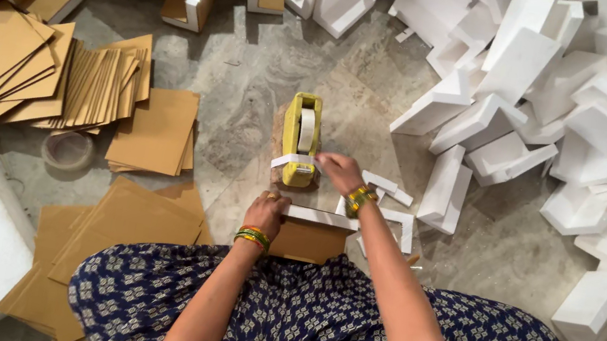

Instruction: The person sits on the floor and assembles small cardboard boxes by attaching white foam inserts to the cardboard base. They use a yellow tape dispenser to secure the foam pieces to the cardboard, repeating the process for multiple units.

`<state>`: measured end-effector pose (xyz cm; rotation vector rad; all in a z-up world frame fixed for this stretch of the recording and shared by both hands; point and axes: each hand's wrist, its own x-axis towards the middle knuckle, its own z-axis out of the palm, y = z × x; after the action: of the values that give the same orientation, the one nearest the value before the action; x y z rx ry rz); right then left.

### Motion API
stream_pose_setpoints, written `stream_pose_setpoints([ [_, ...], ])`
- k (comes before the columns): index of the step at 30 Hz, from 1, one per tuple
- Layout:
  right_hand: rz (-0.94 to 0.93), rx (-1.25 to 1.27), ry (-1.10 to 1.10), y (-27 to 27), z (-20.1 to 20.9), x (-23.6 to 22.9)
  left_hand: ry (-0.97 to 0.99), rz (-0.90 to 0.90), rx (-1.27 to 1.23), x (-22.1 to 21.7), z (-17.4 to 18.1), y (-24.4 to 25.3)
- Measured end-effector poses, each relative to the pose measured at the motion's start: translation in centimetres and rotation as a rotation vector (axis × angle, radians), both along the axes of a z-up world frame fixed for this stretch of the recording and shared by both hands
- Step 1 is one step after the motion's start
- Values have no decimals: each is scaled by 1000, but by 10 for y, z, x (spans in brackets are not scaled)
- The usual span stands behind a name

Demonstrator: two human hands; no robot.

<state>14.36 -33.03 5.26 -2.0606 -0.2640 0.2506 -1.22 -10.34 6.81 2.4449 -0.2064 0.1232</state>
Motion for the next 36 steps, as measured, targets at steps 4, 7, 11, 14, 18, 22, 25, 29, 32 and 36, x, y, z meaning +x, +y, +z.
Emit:
stream_pose_setpoints([
  [4, -120, -117, 210, 56, -3, 17, 38, -20, -10, -10, 1, 5],
  [7, -211, -132, 94, 62, 21, -4, 58, -6, -87, -8, 0, 7],
  [11, -192, 188, 174, 50, 63, -98, 51, 56, -265, -13, -12, 8],
  [14, -127, 334, 366, 57, 72, -173, 151, 78, -374, -9, -15, 16],
  [18, -238, 321, 600, 64, 18, -205, 208, 108, -360, -9, -19, 14],
  [22, -239, 163, 485, 64, -57, -189, 149, 56, -387, -14, -19, 19],
  [25, -265, 146, 407, 65, -81, -171, 223, -13, -440, -5, -12, 21],
  [29, -337, 22, 527, 75, -81, -183, 318, 109, -388, -12, -11, 14],
  [32, -473, 356, 657, 75, -69, -190, 287, 121, -415, -13, -12, 10],
  [36, -614, 569, 778, 73, -48, -197, 256, 117, -356, -12, -10, 10],
])
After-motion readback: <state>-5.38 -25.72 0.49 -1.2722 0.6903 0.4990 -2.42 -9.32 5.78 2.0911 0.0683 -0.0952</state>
